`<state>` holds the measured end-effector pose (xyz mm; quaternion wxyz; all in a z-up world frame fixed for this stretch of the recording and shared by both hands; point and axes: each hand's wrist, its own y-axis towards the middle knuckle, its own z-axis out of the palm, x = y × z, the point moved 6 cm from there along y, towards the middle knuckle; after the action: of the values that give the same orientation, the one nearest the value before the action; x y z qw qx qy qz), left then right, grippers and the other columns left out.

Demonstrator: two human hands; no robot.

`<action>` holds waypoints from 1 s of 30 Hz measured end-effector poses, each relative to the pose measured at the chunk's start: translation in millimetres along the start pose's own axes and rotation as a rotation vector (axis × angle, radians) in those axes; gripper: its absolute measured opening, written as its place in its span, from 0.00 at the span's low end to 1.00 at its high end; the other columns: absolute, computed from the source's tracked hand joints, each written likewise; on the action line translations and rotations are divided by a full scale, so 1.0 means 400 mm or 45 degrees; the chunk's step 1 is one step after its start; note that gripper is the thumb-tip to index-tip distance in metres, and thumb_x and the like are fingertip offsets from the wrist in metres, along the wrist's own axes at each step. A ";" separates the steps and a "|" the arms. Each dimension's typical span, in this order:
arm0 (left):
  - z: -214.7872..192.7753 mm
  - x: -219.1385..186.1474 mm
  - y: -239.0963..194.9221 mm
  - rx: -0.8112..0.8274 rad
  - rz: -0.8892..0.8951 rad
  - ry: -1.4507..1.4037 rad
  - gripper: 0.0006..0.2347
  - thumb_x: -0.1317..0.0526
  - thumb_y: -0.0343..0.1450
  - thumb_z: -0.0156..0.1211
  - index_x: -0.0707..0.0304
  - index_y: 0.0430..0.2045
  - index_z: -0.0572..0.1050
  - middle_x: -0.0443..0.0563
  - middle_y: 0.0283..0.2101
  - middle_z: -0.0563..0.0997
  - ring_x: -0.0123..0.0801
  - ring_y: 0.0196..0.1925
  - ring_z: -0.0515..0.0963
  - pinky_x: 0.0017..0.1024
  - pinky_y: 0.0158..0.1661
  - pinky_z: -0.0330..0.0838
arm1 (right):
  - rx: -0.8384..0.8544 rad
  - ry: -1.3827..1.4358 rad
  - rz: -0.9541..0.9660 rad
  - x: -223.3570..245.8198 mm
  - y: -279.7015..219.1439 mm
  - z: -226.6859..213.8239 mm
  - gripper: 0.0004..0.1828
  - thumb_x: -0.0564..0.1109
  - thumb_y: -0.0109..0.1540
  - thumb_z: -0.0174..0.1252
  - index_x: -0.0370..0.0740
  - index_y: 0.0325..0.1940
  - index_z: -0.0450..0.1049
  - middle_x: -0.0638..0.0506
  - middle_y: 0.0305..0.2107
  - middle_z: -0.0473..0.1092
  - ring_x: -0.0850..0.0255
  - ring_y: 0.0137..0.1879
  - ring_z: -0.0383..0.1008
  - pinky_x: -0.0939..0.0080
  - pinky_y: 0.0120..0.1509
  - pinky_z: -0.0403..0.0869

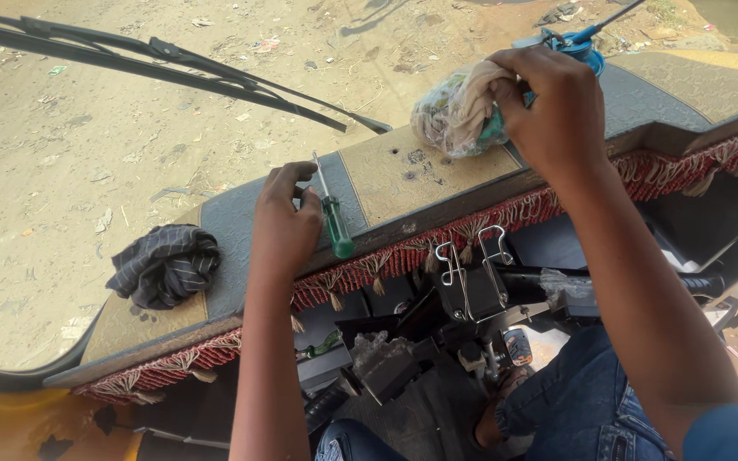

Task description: The person uses a green screwdriver to tighten a screw on the scooter's handlebar assembly. They then wipe the area with a cloth and continue adjusting the handlebar components with the screwdriver.

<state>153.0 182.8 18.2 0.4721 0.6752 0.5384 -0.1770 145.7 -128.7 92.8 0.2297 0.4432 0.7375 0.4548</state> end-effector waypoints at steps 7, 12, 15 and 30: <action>-0.026 0.030 0.002 -0.208 0.034 -0.152 0.11 0.73 0.72 0.49 0.69 0.42 0.78 0.57 0.44 0.83 0.36 0.45 0.82 0.33 0.47 0.75 | 0.762 -0.085 0.291 -0.018 -0.063 0.104 0.16 0.50 0.63 0.61 0.41 0.51 0.81 0.50 0.54 0.73 0.47 0.54 0.75 0.46 0.55 0.73; -0.055 0.007 -0.025 -0.410 0.210 -0.242 0.08 0.76 0.73 0.48 0.69 0.36 0.77 0.54 0.38 0.82 0.33 0.39 0.81 0.30 0.41 0.75 | 0.702 0.025 0.277 -0.022 -0.091 0.089 0.19 0.53 0.67 0.60 0.40 0.56 0.78 0.49 0.56 0.73 0.47 0.59 0.74 0.47 0.59 0.72; -0.065 -0.018 -0.033 -0.463 0.272 -0.210 0.08 0.76 0.73 0.49 0.68 0.34 0.77 0.53 0.37 0.81 0.32 0.39 0.81 0.28 0.39 0.74 | 0.486 0.109 0.290 -0.021 -0.093 0.071 0.19 0.48 0.69 0.62 0.38 0.61 0.75 0.44 0.55 0.72 0.47 0.57 0.75 0.47 0.59 0.73; -0.295 0.190 -0.105 -0.218 -0.198 1.102 0.22 0.48 0.67 0.71 0.60 0.50 0.79 0.65 0.45 0.77 0.58 0.47 0.76 0.53 0.44 0.68 | 0.128 0.058 0.107 -0.014 -0.116 0.045 0.40 0.32 0.64 0.56 0.49 0.80 0.54 0.37 0.60 0.68 0.40 0.61 0.75 0.45 0.59 0.76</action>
<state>110.6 321.9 0.7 0.2427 0.6031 0.7483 0.1321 141.3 -134.2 43.1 0.1711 0.4743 0.7453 0.4363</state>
